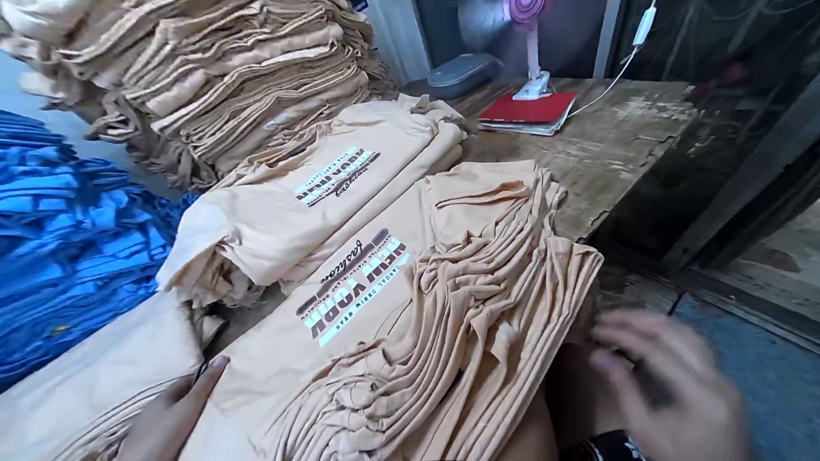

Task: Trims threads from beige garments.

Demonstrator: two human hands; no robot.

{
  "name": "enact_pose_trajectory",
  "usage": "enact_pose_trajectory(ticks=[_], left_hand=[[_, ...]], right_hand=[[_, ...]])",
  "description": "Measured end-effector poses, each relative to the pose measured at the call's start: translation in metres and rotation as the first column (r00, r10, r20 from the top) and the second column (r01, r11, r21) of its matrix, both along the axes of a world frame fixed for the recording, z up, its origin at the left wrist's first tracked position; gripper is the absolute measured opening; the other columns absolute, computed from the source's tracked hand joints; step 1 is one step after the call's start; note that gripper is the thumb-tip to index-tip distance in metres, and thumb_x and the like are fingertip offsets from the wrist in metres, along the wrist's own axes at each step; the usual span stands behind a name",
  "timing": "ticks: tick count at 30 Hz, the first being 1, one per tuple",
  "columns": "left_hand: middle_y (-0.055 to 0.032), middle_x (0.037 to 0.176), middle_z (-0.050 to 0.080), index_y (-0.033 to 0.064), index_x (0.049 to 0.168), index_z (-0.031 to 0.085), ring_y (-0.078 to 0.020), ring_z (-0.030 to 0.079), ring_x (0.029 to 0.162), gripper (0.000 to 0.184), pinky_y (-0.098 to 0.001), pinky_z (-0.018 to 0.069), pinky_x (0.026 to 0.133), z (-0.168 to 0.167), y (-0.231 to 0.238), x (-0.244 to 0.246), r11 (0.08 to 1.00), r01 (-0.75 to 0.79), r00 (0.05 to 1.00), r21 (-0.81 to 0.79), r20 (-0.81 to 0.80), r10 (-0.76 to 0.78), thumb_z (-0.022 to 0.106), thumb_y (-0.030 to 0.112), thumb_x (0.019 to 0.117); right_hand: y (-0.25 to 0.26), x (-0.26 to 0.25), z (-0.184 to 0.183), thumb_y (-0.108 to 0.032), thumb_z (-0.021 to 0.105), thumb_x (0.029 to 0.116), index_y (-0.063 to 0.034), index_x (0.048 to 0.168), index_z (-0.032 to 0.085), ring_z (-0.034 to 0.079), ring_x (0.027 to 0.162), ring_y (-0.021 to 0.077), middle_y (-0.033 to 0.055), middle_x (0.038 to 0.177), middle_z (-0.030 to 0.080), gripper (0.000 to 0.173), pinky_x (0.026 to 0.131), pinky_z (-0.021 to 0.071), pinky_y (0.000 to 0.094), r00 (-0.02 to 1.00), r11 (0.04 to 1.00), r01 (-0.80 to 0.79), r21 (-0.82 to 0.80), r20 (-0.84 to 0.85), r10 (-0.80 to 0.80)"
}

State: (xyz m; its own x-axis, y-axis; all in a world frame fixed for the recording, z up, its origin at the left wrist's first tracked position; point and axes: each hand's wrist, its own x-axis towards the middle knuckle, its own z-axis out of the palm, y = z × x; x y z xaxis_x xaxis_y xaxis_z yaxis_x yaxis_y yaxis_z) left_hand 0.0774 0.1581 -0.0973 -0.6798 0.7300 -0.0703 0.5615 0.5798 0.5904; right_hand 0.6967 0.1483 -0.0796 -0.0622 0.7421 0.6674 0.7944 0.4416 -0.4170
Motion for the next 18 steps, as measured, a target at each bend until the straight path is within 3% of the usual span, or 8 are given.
enact_pose_trajectory(ticks=[3,5,8,10,11,13,15,18], left_hand=[[-0.0152,0.103,0.073,0.0087,0.114,0.071,-0.0280,0.071,0.095,0.082,-0.0585,0.0555,0.086,0.004,-0.004,0.005,1.000,-0.028,1.000,0.011,0.003,0.028,0.053,0.083,0.0857],[-0.0149,0.102,0.073,0.0086,0.113,0.072,-0.0273,0.071,0.094,0.082,-0.0579,0.0559,0.085,0.006,-0.009,0.010,0.999,-0.037,0.999,0.015,0.004,0.037,0.053,0.083,0.0855],[-0.0157,0.105,0.073,0.0094,0.116,0.072,-0.0289,0.070,0.097,0.081,-0.0597,0.0550,0.088,0.008,-0.010,0.015,0.999,-0.048,0.999,0.018,0.008,0.048,0.051,0.082,0.0875],[-0.0158,0.101,0.072,0.0082,0.112,0.072,-0.0289,0.070,0.094,0.077,-0.0595,0.0549,0.085,0.004,-0.012,0.017,0.996,-0.074,0.997,0.048,0.016,0.073,0.053,0.079,0.0886],[-0.0163,0.099,0.072,0.0067,0.110,0.072,-0.0290,0.070,0.092,0.074,-0.0592,0.0548,0.084,0.003,-0.011,0.018,0.994,-0.084,0.996,0.068,0.027,0.082,0.055,0.076,0.0898],[-0.0177,0.099,0.070,0.0039,0.111,0.070,-0.0300,0.067,0.091,0.068,-0.0591,0.0527,0.084,0.001,-0.005,0.020,0.991,-0.066,0.997,0.114,0.043,0.062,0.059,0.069,0.0923],[-0.0177,0.100,0.068,0.0033,0.117,0.067,-0.0294,0.066,0.092,0.066,-0.0567,0.0525,0.085,-0.004,-0.004,0.021,0.985,-0.018,0.999,0.169,0.034,0.013,0.063,0.064,0.0921],[-0.0208,0.100,0.066,-0.0010,0.123,0.062,-0.0311,0.063,0.089,0.067,-0.0563,0.0513,0.083,-0.004,-0.010,0.023,0.968,0.043,0.999,0.246,-0.004,-0.043,0.068,0.058,0.0911]], right_hand=[[-0.017,-0.064,0.000,-0.042,0.061,0.1022,-0.0285,0.133,0.067,0.056,0.133,0.0229,0.0030,0.136,0.067,0.034,0.115,0.0399,0.0461,0.859,0.873,-0.485,-0.055,0.155,0.487],[-0.011,-0.070,-0.006,-0.016,0.065,0.0999,-0.0220,0.114,0.077,0.067,0.109,0.0209,0.0014,0.111,0.074,0.019,0.099,0.0526,0.0406,0.809,0.822,-0.568,-0.031,0.160,0.565],[0.006,-0.004,0.024,-0.017,0.064,0.0962,-0.0185,0.092,0.081,0.070,0.091,0.0233,0.0041,0.088,0.073,0.017,0.084,0.0578,0.0446,0.927,0.933,-0.301,-0.199,0.167,0.335],[0.015,0.045,0.052,-0.027,0.072,0.0955,-0.0062,0.103,0.080,0.066,0.113,0.0478,0.0237,0.111,0.073,0.023,0.101,0.0443,0.0698,0.913,0.884,0.134,-0.448,0.403,0.067],[0.023,0.058,0.063,-0.035,0.075,0.0930,0.0010,0.116,0.075,0.051,0.128,0.0611,0.0351,0.128,0.063,0.043,0.105,0.0317,0.0809,0.877,0.817,0.298,-0.494,0.479,-0.031],[0.045,0.058,0.089,-0.040,0.079,0.0880,0.0057,0.123,0.070,0.034,0.138,0.0688,0.0414,0.140,0.052,0.059,0.105,0.0219,0.0878,0.849,0.887,0.321,-0.332,0.517,-0.113],[0.084,0.020,0.118,-0.049,0.069,0.0896,-0.0031,0.118,0.075,0.043,0.139,0.0583,0.0288,0.134,0.063,0.054,0.110,0.0172,0.0855,0.887,0.994,0.076,-0.082,0.460,-0.030],[0.155,-0.080,0.166,-0.044,0.069,0.0949,-0.0133,0.127,0.072,0.059,0.131,0.0301,0.0099,0.135,0.067,0.045,0.111,0.0418,0.0586,0.882,0.925,-0.344,-0.162,0.284,0.377]])
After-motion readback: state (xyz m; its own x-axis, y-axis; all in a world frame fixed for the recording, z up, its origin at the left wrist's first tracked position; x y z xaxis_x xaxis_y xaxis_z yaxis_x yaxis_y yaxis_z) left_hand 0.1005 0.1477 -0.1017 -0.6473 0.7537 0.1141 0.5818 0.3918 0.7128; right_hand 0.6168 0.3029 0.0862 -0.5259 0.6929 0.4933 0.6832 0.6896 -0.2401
